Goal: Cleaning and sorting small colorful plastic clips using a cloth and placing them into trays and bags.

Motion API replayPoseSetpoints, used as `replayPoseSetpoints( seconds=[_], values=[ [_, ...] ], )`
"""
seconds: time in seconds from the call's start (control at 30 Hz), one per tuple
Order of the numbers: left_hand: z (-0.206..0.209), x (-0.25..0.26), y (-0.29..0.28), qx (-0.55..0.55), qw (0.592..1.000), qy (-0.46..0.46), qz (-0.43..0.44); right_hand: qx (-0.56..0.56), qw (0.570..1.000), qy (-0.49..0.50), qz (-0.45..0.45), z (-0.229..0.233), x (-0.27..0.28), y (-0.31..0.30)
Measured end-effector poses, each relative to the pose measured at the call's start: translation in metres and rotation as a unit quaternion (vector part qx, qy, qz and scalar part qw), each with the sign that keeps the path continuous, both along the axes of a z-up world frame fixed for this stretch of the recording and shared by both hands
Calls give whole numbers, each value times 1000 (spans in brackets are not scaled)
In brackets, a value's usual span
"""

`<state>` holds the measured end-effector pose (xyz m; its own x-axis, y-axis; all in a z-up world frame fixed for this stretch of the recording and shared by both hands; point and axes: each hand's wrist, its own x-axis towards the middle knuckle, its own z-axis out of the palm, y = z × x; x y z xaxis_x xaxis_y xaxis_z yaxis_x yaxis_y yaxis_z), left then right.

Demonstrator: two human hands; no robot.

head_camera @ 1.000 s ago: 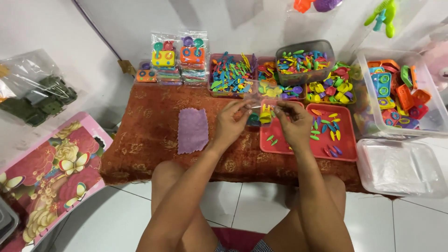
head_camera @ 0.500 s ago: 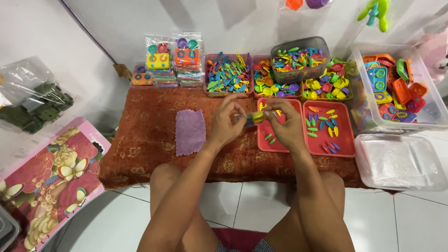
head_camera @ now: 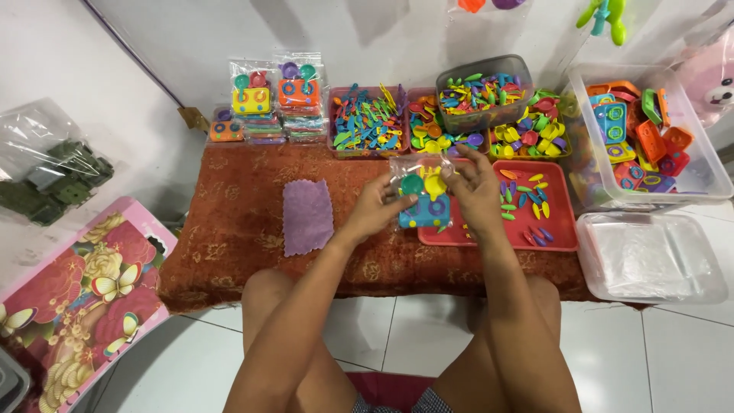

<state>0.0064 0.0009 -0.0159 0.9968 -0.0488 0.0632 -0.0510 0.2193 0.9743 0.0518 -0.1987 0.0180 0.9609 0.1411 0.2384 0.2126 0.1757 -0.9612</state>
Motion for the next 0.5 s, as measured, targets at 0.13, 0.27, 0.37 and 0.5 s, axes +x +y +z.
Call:
replayPoseSetpoints(
  seconds=[0.13,0.27,0.37,0.5],
  values=[
    [0,0,7,-27,999,13,43,14,995,40,95,-6,-3,1],
    [9,-6,5,-58,996,13,60,22,994,32,102,-2,-5,5],
    [10,-9,1,-69,996,5,64,34,997,19,69,-3,-5,7],
    [2,-6,-2,-88,993,12,81,11,1000,17,16,8,-12,12]
  ],
)
